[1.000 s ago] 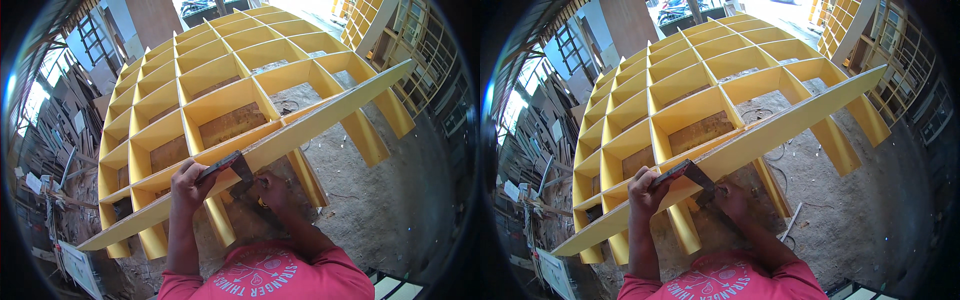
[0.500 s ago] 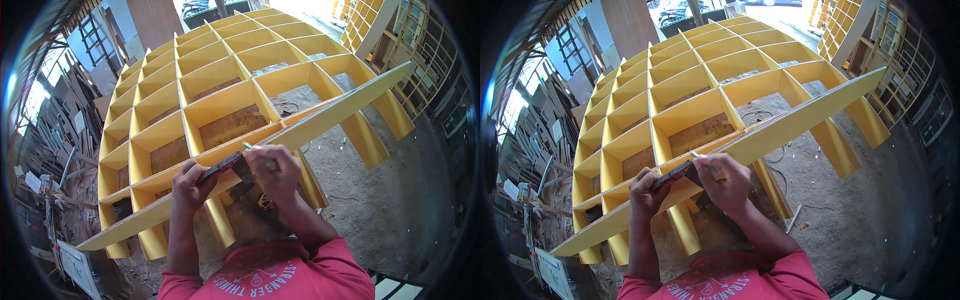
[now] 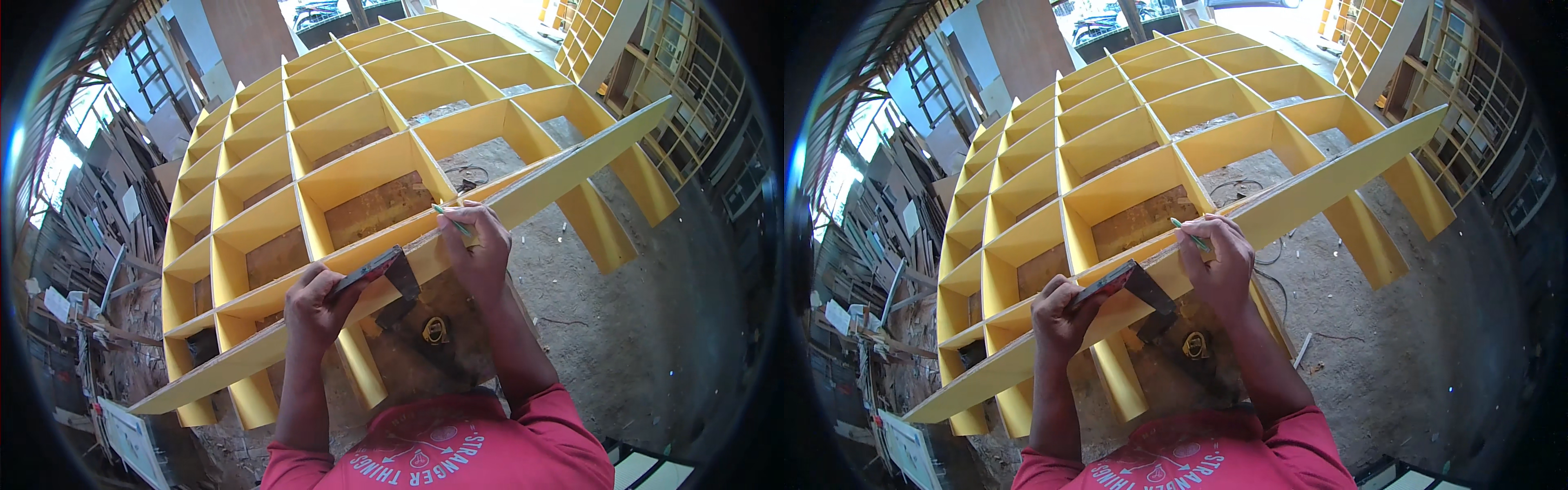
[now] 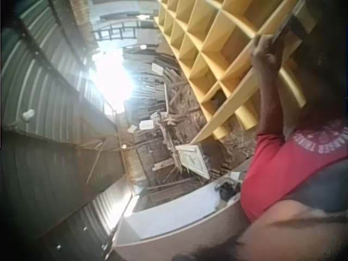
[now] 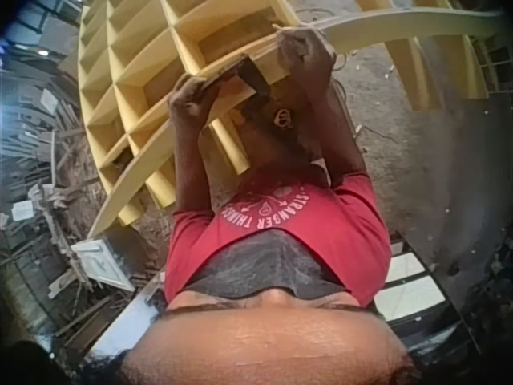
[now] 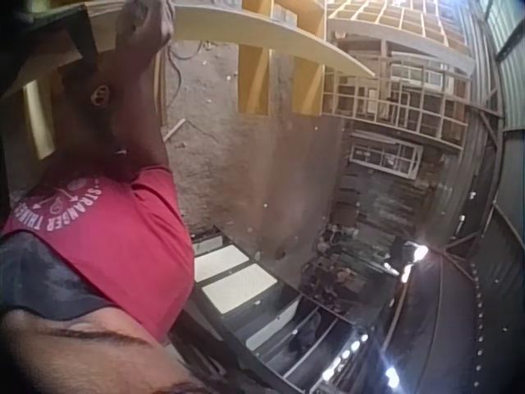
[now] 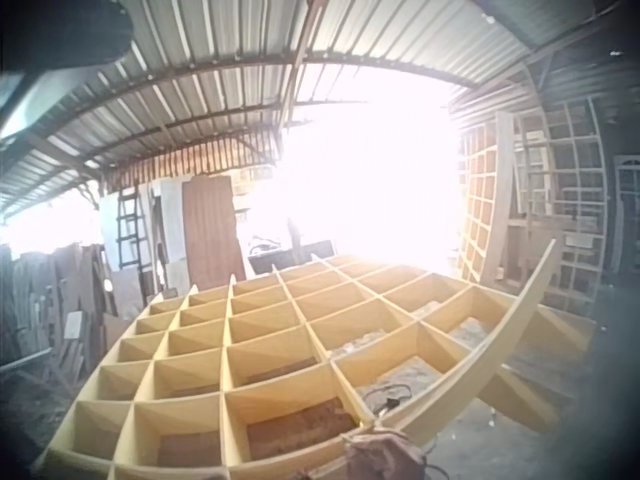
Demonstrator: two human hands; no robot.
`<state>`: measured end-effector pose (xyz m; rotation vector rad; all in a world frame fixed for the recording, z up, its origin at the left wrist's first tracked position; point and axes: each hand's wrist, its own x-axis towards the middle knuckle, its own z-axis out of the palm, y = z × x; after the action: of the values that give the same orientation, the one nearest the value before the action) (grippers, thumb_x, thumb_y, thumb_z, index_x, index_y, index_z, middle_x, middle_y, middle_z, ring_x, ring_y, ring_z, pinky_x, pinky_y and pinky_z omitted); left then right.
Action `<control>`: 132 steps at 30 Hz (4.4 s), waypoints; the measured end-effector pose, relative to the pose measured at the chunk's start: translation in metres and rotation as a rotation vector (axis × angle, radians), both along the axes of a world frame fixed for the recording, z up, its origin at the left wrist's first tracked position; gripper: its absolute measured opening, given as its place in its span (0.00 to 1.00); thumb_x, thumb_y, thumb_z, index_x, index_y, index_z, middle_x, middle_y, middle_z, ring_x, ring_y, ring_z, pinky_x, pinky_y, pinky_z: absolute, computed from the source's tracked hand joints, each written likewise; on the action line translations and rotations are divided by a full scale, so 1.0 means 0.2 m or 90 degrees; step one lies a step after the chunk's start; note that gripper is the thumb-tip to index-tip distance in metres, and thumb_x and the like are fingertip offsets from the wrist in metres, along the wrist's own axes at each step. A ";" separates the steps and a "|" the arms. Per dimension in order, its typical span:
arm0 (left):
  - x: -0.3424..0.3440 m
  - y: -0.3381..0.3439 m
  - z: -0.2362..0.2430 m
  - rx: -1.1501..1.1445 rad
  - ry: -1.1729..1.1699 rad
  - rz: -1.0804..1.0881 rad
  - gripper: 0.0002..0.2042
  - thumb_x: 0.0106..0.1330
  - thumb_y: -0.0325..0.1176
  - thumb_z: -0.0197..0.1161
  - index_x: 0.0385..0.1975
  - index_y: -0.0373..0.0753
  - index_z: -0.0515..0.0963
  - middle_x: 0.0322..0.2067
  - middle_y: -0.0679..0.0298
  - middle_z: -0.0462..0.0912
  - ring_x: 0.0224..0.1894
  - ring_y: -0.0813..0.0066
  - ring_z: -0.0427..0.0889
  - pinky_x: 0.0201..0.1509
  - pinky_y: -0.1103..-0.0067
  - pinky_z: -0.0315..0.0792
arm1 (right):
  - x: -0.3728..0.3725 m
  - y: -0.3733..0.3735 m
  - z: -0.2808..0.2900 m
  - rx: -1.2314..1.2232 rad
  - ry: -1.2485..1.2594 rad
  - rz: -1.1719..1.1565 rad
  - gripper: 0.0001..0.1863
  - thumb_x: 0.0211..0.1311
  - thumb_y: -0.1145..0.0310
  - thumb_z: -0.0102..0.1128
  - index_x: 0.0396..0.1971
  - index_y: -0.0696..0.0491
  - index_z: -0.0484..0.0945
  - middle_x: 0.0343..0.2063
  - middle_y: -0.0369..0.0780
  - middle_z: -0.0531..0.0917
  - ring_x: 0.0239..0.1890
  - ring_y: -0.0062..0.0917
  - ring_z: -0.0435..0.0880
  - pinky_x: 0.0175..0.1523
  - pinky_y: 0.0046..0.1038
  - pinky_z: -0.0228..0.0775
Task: The person measures and marks a wooden board using a square ruler and a pencil, cuts the board with a circular saw, and then measures and marks the board again with the square ruler and pencil.
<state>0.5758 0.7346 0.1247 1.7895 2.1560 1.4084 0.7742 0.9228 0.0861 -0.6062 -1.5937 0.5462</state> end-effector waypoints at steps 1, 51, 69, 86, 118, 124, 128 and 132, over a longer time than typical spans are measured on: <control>0.00 0.00 0.00 -0.005 -0.006 0.004 0.11 0.63 0.35 0.84 0.31 0.36 0.88 0.25 0.62 0.79 0.24 0.69 0.78 0.30 0.71 0.71 | 0.00 0.00 0.00 -0.001 0.000 0.001 0.04 0.66 0.73 0.75 0.36 0.55 0.88 0.36 0.43 0.93 0.44 0.39 0.93 0.62 0.42 0.82; 0.00 -0.01 0.01 0.012 0.064 0.010 0.10 0.63 0.35 0.84 0.31 0.38 0.88 0.25 0.61 0.78 0.24 0.62 0.81 0.29 0.67 0.72 | 0.04 -0.37 -0.78 -0.323 -0.142 0.127 0.08 0.64 0.72 0.75 0.42 0.57 0.89 0.37 0.47 0.93 0.40 0.38 0.95 0.45 0.36 0.86; 0.00 -0.02 0.02 0.003 0.063 0.008 0.10 0.63 0.35 0.83 0.31 0.38 0.88 0.26 0.61 0.80 0.25 0.61 0.82 0.30 0.66 0.74 | -0.04 -0.39 -0.10 -0.138 -0.002 0.098 0.07 0.64 0.79 0.79 0.39 0.59 0.88 0.36 0.48 0.92 0.40 0.34 0.95 0.46 0.33 0.86; 0.00 0.01 0.05 0.004 0.022 0.015 0.13 0.64 0.36 0.82 0.28 0.36 0.85 0.25 0.60 0.77 0.25 0.59 0.80 0.30 0.65 0.71 | 0.55 -0.02 0.04 -0.121 0.118 -0.165 0.08 0.82 0.77 0.61 0.53 0.60 0.83 0.47 0.43 0.89 0.50 0.24 0.89 0.58 0.29 0.82; 0.25 0.01 -0.08 0.045 -0.030 0.326 0.14 0.65 0.34 0.82 0.39 0.37 0.81 0.38 0.61 0.88 0.43 0.64 0.88 0.51 0.70 0.81 | 1.40 1.73 0.21 0.055 -0.487 0.076 0.25 0.32 0.67 0.90 0.35 0.55 0.87 0.36 0.40 0.85 0.45 0.41 0.83 0.56 0.44 0.74; -0.03 -0.30 -0.07 0.021 -0.140 0.270 0.13 0.69 0.36 0.79 0.38 0.38 0.80 0.37 0.65 0.87 0.41 0.75 0.87 0.49 0.76 0.81 | 1.16 1.41 0.20 0.107 -0.416 0.083 0.26 0.32 0.60 0.93 0.33 0.53 0.88 0.33 0.38 0.87 0.43 0.38 0.85 0.54 0.40 0.71; -0.19 -0.61 -0.03 0.029 -0.179 0.278 0.12 0.70 0.32 0.78 0.40 0.37 0.79 0.36 0.63 0.87 0.42 0.74 0.88 0.52 0.75 0.82 | 0.88 1.09 0.22 0.104 -0.441 0.093 0.25 0.34 0.57 0.94 0.31 0.51 0.88 0.32 0.36 0.88 0.38 0.35 0.87 0.52 0.40 0.70; -0.23 -0.65 0.04 0.006 -0.188 0.276 0.10 0.69 0.27 0.77 0.39 0.36 0.80 0.36 0.64 0.87 0.41 0.76 0.88 0.51 0.77 0.82 | 0.68 0.85 0.18 0.106 -0.438 0.120 0.25 0.38 0.52 0.93 0.31 0.50 0.89 0.33 0.37 0.88 0.40 0.35 0.87 0.52 0.41 0.70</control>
<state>0.5289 0.6056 0.1317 1.0613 2.4556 1.6325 0.9094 1.0922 0.1217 -0.5494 -2.3381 0.3476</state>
